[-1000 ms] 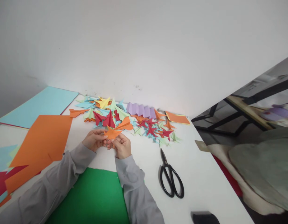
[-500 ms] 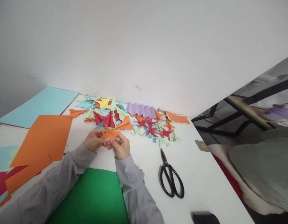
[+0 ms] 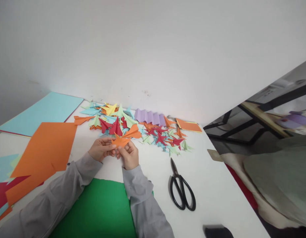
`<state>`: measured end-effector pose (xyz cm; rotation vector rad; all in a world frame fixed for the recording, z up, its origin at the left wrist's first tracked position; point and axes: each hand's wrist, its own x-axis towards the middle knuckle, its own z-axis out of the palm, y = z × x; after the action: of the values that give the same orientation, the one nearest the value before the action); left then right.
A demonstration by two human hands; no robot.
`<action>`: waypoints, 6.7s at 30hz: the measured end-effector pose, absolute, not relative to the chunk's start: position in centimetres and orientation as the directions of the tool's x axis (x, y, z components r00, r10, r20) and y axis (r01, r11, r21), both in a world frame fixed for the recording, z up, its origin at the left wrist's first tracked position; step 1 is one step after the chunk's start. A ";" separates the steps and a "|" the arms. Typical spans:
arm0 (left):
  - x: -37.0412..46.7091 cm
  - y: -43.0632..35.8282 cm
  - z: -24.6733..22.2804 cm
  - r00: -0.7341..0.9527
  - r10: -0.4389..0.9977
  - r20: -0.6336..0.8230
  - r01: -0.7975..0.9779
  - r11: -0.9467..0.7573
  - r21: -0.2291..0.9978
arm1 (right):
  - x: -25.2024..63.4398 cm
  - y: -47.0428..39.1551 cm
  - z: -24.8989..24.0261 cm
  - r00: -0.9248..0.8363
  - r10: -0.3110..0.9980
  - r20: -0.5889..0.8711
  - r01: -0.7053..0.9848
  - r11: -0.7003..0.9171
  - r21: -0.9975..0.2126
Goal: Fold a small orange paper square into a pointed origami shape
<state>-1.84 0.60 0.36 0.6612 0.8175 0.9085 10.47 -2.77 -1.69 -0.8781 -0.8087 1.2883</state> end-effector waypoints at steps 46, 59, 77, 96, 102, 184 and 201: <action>-1.3 0.4 0.3 0.245 0.963 -0.114 -0.345 0.196 0.918 | 10.3 -2.5 -2.3 0.279 0.960 -0.014 -0.401 0.103 -0.910; -1.2 0.4 -0.3 0.340 0.940 -0.021 -0.317 0.136 0.939 | 10.6 -2.4 -1.7 0.317 0.948 -0.025 -0.427 0.119 -0.896; -1.2 0.0 0.6 0.367 0.929 0.045 -0.283 0.065 0.957 | 11.0 -2.4 -1.7 0.200 0.979 -0.033 -0.522 0.078 -0.850; -1.2 -0.2 0.7 0.451 0.859 0.244 -0.316 -0.102 0.943 | 10.8 -2.5 -1.1 0.167 0.985 -0.047 -0.522 0.048 -0.852; -1.3 -0.1 0.4 0.411 0.876 0.250 -0.248 -0.156 0.956 | 10.7 -2.6 -1.0 0.171 0.984 -0.051 -0.535 0.049 -0.844; -1.8 0.5 0.8 0.212 0.977 0.028 -0.202 0.016 0.979 | 11.2 -3.3 -1.3 0.173 0.922 0.347 0.003 0.351 -0.936; -1.8 0.4 1.0 0.193 0.981 0.028 -0.207 0.013 0.978 | 11.1 -3.0 -2.0 0.238 0.950 0.203 -0.071 0.226 -0.972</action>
<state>-1.76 0.37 1.04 1.1468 0.9104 1.1618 11.08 -3.03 -1.98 -1.0811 -1.0661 0.9286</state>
